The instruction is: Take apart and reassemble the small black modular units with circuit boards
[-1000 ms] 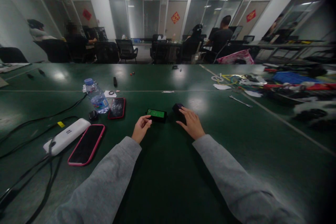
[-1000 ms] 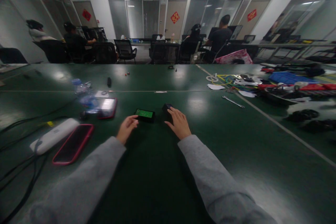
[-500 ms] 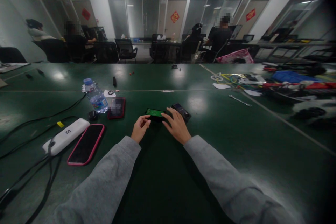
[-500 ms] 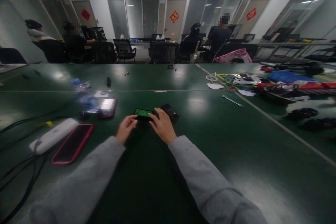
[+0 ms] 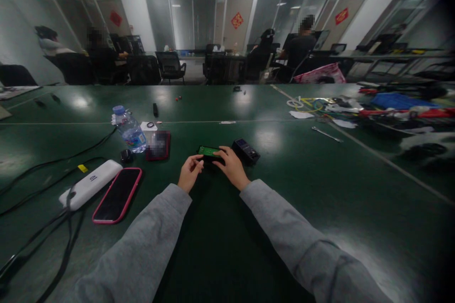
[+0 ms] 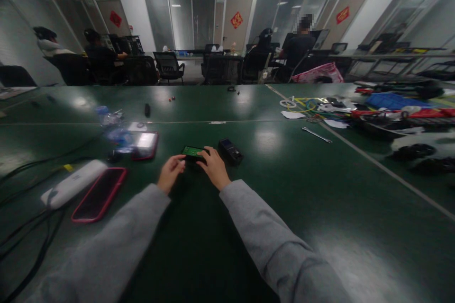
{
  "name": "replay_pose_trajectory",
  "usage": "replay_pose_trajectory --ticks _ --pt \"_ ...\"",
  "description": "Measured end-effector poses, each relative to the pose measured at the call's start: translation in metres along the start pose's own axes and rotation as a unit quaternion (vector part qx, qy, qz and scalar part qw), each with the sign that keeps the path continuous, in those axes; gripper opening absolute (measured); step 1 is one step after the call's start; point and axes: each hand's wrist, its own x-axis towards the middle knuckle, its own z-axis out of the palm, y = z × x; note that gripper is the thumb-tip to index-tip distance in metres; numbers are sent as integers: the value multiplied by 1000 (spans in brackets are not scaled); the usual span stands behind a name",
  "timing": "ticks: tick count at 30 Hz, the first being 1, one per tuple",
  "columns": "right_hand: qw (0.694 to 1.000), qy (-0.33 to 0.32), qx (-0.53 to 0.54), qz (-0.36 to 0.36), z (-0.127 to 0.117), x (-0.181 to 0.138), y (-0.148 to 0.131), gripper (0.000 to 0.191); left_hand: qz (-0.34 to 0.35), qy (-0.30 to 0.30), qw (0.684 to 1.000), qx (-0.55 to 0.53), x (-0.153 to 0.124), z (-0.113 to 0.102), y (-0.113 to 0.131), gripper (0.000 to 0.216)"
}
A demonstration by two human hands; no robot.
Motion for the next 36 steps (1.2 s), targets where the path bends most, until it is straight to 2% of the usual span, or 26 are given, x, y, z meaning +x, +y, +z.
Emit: replay_pose_trajectory --ticks 6,10,13,15,17,18,20,22,23,25,27,30,33,36 --pt "999 -30 1 17 -3 1 -6 34 1 -1 1000 5 1 -1 -2 38" --pt "999 -22 13 29 -7 -1 -9 32 5 14 1000 11 2 -3 -5 41" --pt "995 21 74 63 -9 -2 -10 29 7 58 998 21 3 -5 -9 52" --pt "980 50 169 90 -10 -2 -12 27 2 72 997 19 3 -4 -10 62" --pt "937 36 322 127 -12 -4 -19 27 0 56 998 1 3 -3 -9 67" --pt "897 10 414 155 -12 -5 -23 29 0 39 999 -14 2 -2 -8 67" --pt "777 -54 588 220 -13 -9 -34 34 -9 -8 999 -48 1 -1 -4 61" --pt "649 -93 703 274 -13 -14 -43 37 -29 -56 995 -72 -1 -1 1 54" --pt "602 -101 737 290 -13 -16 -47 38 -39 -72 994 -77 -1 -1 3 51" --pt "544 -110 774 306 -12 -19 -52 38 -53 -80 993 -76 -2 -3 6 50" --pt "516 -120 788 314 -11 -20 -54 39 -57 -70 993 -74 -2 -4 7 50" --pt "501 -136 792 322 -11 -21 -53 41 -60 -63 993 -78 -3 -5 7 49" --pt "504 -151 789 317 -11 -22 -51 40 -67 -67 992 -80 -3 -6 7 48" --pt "529 -152 780 299 -12 -22 -48 36 -68 -65 993 -74 -3 -6 7 47"
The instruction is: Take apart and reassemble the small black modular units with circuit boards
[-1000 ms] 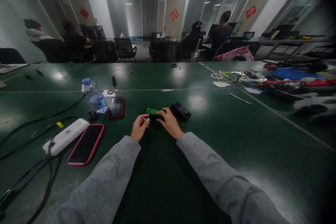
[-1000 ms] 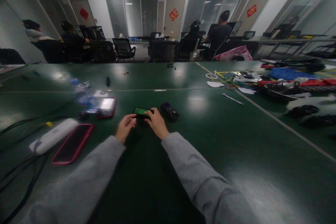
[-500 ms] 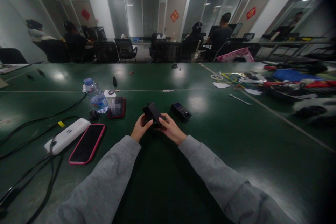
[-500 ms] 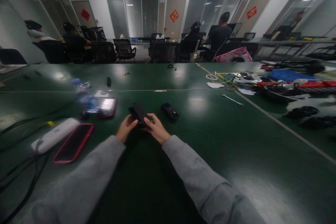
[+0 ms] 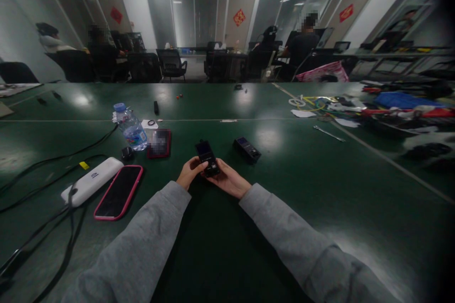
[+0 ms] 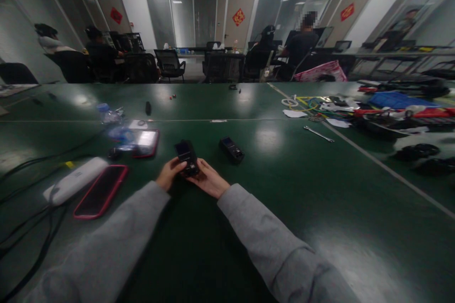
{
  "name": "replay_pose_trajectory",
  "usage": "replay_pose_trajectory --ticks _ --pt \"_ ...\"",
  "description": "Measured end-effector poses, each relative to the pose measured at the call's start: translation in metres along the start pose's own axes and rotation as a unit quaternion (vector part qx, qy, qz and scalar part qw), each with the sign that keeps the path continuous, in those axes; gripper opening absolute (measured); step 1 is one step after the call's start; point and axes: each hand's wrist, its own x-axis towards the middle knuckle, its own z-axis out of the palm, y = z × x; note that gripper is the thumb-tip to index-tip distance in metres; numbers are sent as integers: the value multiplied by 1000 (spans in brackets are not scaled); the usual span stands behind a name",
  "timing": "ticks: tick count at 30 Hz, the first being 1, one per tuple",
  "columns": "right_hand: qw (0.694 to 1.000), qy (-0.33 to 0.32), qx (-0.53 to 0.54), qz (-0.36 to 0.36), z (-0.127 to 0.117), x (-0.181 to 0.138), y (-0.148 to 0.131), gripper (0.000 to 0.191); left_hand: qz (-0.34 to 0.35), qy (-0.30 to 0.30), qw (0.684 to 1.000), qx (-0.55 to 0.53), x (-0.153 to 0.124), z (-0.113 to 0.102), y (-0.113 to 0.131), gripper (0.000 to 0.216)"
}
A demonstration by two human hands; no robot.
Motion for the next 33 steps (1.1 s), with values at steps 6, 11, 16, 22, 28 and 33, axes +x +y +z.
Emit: replay_pose_trajectory --ticks 6,11,16,22,28,33 --pt "987 62 -129 -68 1 4 -4 35 9 34 999 20 -2 3 3 44" --pt "965 121 -202 -112 4 7 -6 45 8 37 998 59 -3 5 7 44" --pt "957 134 -223 -132 5 7 -8 48 16 32 996 79 -3 3 6 43" --pt "961 131 -203 -135 8 5 -10 48 30 30 994 97 -1 1 5 43" --pt "955 151 -213 -140 6 6 -9 48 32 24 993 108 -3 1 7 42" --pt "957 172 -197 -125 6 6 -7 49 35 31 991 126 0 1 0 43"
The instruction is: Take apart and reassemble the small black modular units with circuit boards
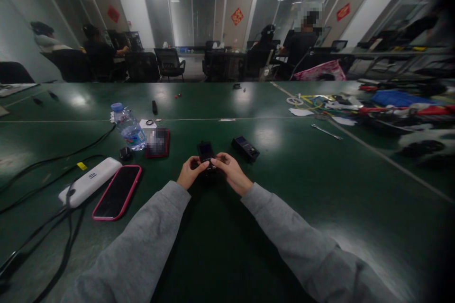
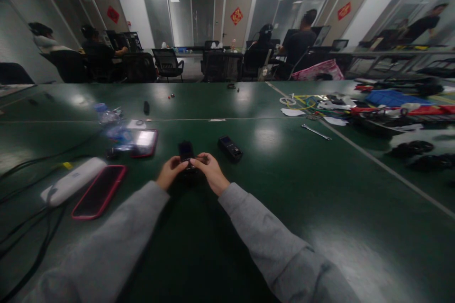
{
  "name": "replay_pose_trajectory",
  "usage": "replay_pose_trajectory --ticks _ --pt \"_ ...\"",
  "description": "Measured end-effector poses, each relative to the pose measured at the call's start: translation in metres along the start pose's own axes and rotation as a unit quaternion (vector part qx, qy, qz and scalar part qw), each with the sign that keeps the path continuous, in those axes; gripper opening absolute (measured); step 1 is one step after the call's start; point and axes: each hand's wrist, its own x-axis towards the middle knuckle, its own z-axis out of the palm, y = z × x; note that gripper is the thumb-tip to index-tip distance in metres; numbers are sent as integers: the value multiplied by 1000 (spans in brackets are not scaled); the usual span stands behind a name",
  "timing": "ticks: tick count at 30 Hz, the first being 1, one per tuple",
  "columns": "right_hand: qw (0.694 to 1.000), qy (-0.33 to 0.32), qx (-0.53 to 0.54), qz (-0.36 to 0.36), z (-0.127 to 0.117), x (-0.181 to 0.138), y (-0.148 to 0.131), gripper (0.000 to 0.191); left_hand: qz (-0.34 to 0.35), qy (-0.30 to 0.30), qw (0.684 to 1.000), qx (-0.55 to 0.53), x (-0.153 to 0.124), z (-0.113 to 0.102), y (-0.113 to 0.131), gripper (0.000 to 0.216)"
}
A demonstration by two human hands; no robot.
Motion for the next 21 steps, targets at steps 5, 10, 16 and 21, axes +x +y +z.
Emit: replay_pose_trajectory --ticks 5,10,16,21 --pt "1000 16 -16 19 -1 2 -5 48 -5 19 997 73 -3 6 -3 45" --pt "990 59 -121 -32 -14 14 -6 48 10 75 995 68 -2 7 -8 49" --pt "971 129 -200 -28 -28 24 -1 43 -9 77 996 52 3 5 -18 46" --pt "959 127 -253 -16 -33 28 1 37 -4 82 996 39 3 5 -16 42"
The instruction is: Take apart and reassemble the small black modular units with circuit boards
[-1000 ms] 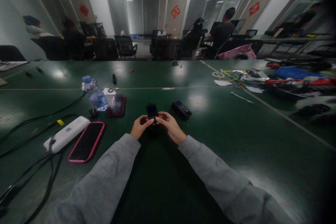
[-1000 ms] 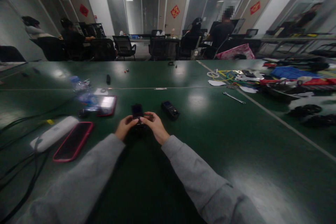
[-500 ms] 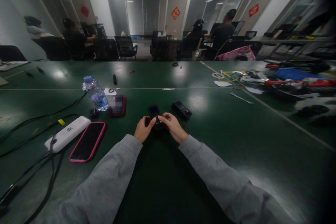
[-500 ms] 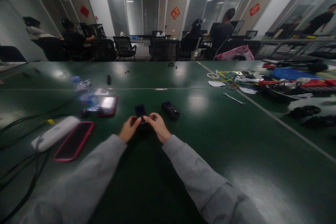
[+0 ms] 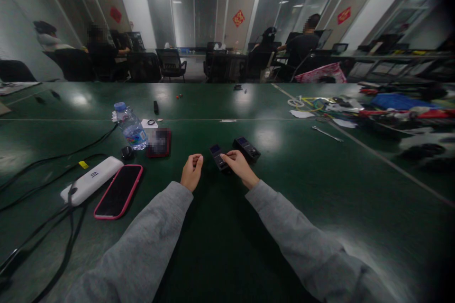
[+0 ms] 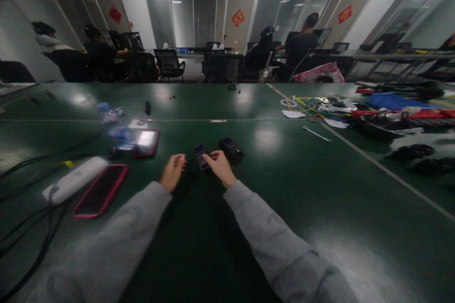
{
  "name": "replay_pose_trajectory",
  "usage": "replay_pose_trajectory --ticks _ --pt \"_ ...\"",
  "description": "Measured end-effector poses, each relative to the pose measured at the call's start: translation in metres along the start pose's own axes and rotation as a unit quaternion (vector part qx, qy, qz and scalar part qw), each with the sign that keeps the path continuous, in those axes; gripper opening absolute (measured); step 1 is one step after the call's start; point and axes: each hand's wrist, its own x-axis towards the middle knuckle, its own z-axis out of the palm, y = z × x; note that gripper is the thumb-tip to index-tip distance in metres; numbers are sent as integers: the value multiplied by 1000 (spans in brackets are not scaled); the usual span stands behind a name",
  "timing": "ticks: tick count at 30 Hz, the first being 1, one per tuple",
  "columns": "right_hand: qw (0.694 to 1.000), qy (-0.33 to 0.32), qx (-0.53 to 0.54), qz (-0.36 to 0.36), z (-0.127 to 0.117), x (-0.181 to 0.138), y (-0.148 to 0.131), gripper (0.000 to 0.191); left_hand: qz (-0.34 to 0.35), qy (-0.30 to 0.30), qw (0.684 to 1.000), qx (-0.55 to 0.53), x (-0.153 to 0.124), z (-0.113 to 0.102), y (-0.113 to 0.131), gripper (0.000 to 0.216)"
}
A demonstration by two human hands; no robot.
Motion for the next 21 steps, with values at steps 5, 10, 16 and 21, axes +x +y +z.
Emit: replay_pose_trajectory --ticks 5,10,16,21 --pt "999 -5 -29 -30 -3 3 6 36 -4 -4 1000 10 0 0 0 42" --pt "997 18 -68 -35 -6 2 5 34 -4 -8 1000 4 0 0 0 43" --pt "989 47 -123 -61 -7 0 6 36 -11 -13 1000 11 0 -1 0 44" --pt "951 35 -234 -197 -5 -9 7 62 -1 -10 1000 9 -1 0 0 43"
